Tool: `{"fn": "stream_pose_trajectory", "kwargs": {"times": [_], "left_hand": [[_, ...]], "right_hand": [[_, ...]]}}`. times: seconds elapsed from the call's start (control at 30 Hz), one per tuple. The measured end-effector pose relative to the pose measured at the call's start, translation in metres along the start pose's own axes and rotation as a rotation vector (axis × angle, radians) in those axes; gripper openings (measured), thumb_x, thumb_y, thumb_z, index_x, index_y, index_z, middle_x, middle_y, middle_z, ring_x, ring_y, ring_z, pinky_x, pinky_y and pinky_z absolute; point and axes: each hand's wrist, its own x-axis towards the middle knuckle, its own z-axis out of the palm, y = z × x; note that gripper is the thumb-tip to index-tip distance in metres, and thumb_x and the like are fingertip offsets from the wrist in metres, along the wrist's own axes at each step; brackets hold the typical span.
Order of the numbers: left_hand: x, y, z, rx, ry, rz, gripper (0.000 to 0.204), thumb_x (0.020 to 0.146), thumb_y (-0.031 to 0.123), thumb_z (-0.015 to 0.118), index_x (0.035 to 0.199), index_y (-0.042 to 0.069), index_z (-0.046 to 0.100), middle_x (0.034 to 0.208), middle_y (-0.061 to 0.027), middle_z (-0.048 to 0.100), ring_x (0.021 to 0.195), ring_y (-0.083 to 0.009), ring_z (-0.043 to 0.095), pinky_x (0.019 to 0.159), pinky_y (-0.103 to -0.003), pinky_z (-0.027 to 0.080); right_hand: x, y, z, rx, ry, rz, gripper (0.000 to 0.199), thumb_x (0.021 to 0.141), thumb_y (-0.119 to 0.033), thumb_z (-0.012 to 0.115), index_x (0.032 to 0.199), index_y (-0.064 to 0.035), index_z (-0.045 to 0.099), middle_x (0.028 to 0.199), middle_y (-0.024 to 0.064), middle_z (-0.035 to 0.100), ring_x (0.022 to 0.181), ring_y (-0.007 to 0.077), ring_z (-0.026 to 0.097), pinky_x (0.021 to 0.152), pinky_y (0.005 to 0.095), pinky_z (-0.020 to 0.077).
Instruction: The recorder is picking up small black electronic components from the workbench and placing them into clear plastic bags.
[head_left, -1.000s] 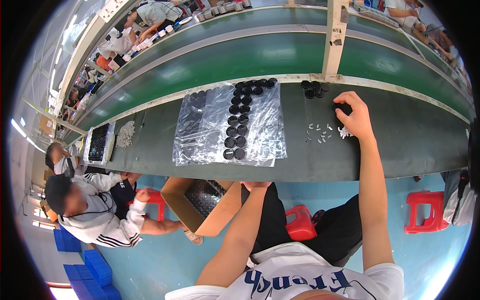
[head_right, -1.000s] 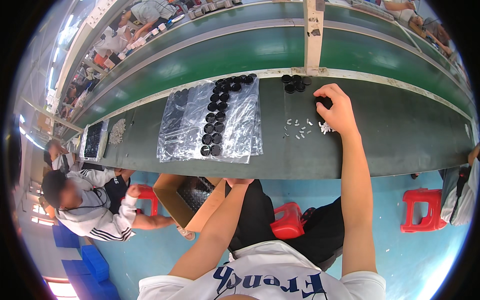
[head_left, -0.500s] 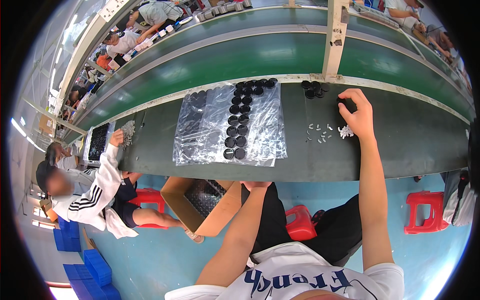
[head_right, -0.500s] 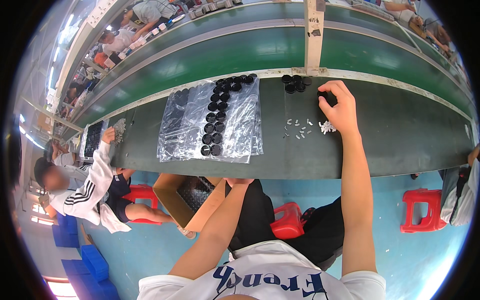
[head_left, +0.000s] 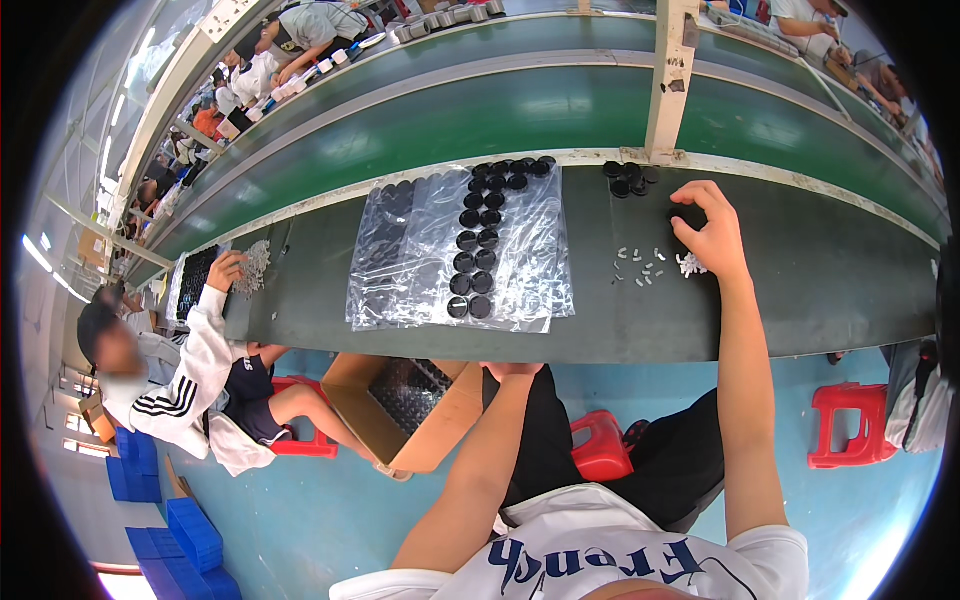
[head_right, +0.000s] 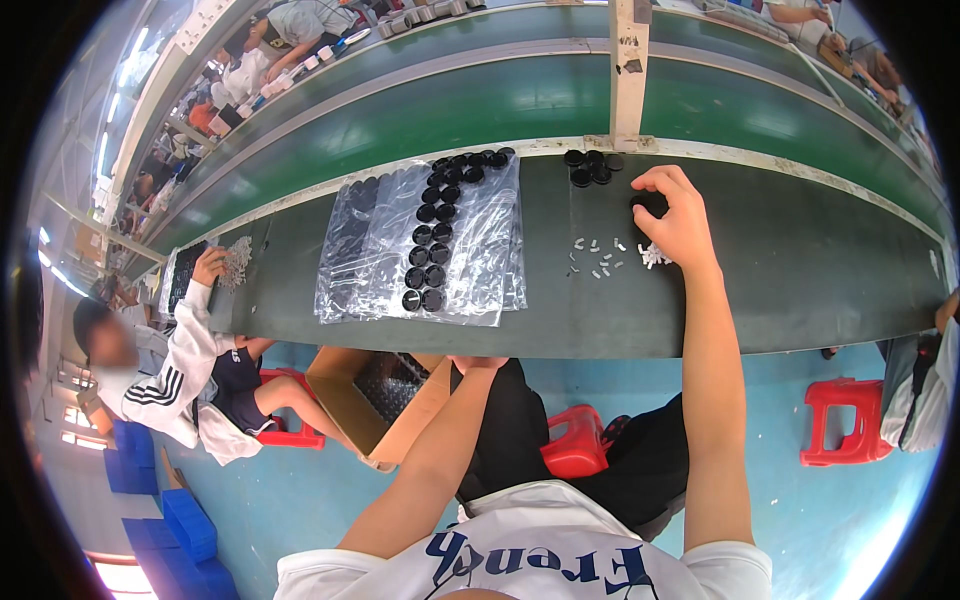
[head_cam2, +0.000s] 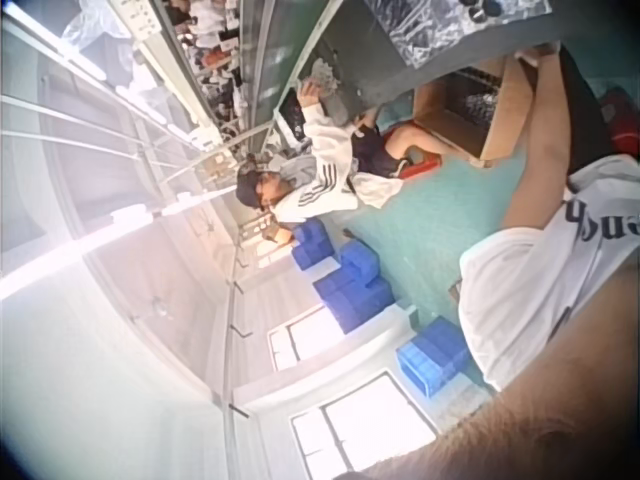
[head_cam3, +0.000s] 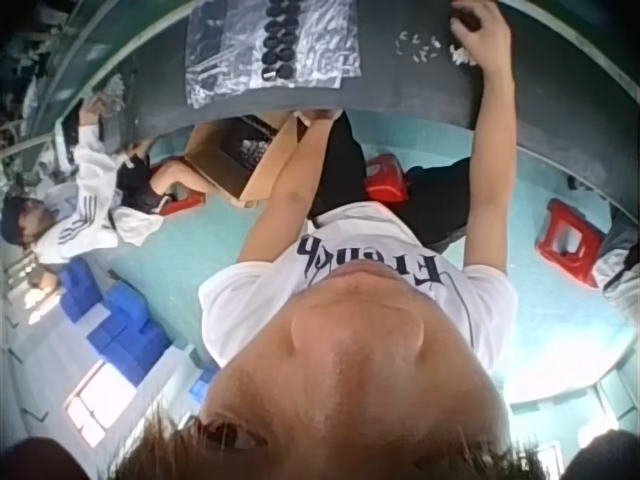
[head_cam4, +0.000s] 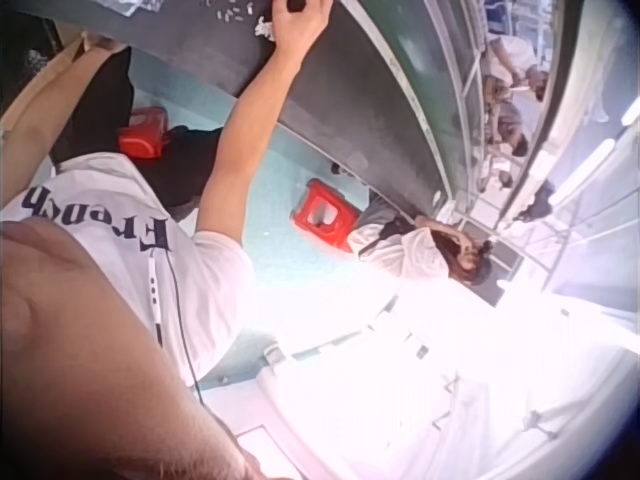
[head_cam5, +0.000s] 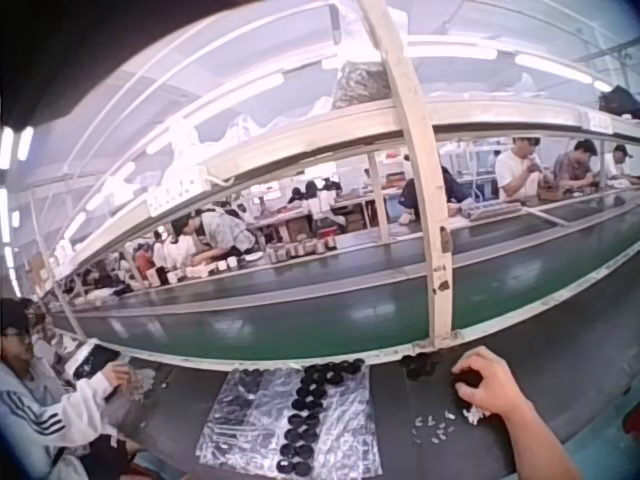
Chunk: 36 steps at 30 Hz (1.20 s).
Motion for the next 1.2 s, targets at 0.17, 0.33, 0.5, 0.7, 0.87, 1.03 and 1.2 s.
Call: {"fn": "stream_pose_trajectory", "kwargs": {"times": [0.17, 0.33, 0.5, 0.7, 0.87, 1.03, 1.2], "left_hand": [[0.002, -0.002, 0.004, 0.032, -0.006, 0.009, 0.064, 0.084, 0.065, 0.058, 0.126, 0.019, 0.072, 0.130, -0.0084, 0.067, 0.118, -0.0320, 0.061, 0.084, -0.054, 0.046], [0.004, -0.003, 0.006, 0.028, -0.092, -0.013, 0.076, 0.085, 0.070, 0.054, 0.141, 0.020, 0.063, 0.145, -0.0090, 0.058, 0.130, -0.0321, 0.054, 0.090, -0.055, 0.044], [0.005, -0.003, 0.005, 0.010, -0.112, -0.029, 0.074, 0.087, 0.070, 0.054, 0.145, 0.024, 0.059, 0.147, -0.0080, 0.057, 0.134, -0.0344, 0.052, 0.097, -0.059, 0.042], [0.002, -0.001, -0.001, -0.006, -0.122, -0.019, 0.069, 0.087, 0.067, 0.056, 0.140, 0.024, 0.062, 0.142, -0.0072, 0.060, 0.129, -0.0338, 0.055, 0.094, -0.057, 0.043], [0.001, -0.003, 0.005, 0.014, -0.007, 0.004, 0.066, 0.084, 0.066, 0.058, 0.131, 0.019, 0.069, 0.132, -0.0075, 0.066, 0.119, -0.0305, 0.061, 0.083, -0.051, 0.046], [0.000, 0.001, -0.002, 0.021, -0.090, 0.008, 0.065, 0.084, 0.065, 0.058, 0.129, 0.019, 0.070, 0.132, -0.0070, 0.066, 0.118, -0.0300, 0.061, 0.082, -0.051, 0.046], [0.003, -0.004, 0.011, 0.028, -0.036, 0.012, 0.066, 0.085, 0.065, 0.057, 0.131, 0.020, 0.069, 0.133, -0.0075, 0.065, 0.119, -0.0308, 0.060, 0.082, -0.052, 0.045]], "right_hand": [[0.000, -0.001, 0.002, 0.002, -0.042, -0.007, 0.030, 0.074, 0.003, 0.071, 0.104, -0.0001, 0.068, 0.108, 0.0078, 0.065, 0.097, 0.0214, 0.065, 0.090, 0.0324, 0.0525], [0.001, 0.002, 0.003, 0.028, -0.051, -0.005, 0.028, 0.075, 0.004, 0.069, 0.103, -0.0001, 0.068, 0.107, 0.0079, 0.065, 0.095, 0.0216, 0.065, 0.088, 0.0317, 0.0525], [0.003, -0.001, 0.002, -0.018, 0.033, -0.047, 0.026, 0.077, 0.003, 0.070, 0.103, -0.0017, 0.069, 0.108, 0.0078, 0.066, 0.099, 0.0235, 0.066, 0.090, 0.0324, 0.0522], [0.003, -0.003, -0.001, -0.024, 0.099, -0.065, 0.025, 0.078, 0.001, 0.071, 0.102, -0.0031, 0.070, 0.110, 0.0079, 0.068, 0.103, 0.0260, 0.068, 0.093, 0.0336, 0.0518], [0.004, -0.002, 0.001, -0.027, 0.101, -0.072, 0.025, 0.078, 0.001, 0.071, 0.102, -0.0031, 0.070, 0.109, 0.0079, 0.068, 0.102, 0.0259, 0.068, 0.093, 0.0338, 0.0519], [0.004, -0.003, -0.003, -0.013, 0.103, -0.066, 0.025, 0.077, 0.001, 0.071, 0.102, -0.0028, 0.070, 0.109, 0.0081, 0.068, 0.101, 0.0254, 0.068, 0.092, 0.0337, 0.0522], [0.004, -0.004, 0.000, -0.008, 0.100, -0.064, 0.025, 0.077, 0.001, 0.071, 0.102, -0.0024, 0.070, 0.108, 0.0083, 0.068, 0.101, 0.0250, 0.068, 0.092, 0.0336, 0.0521]]}}
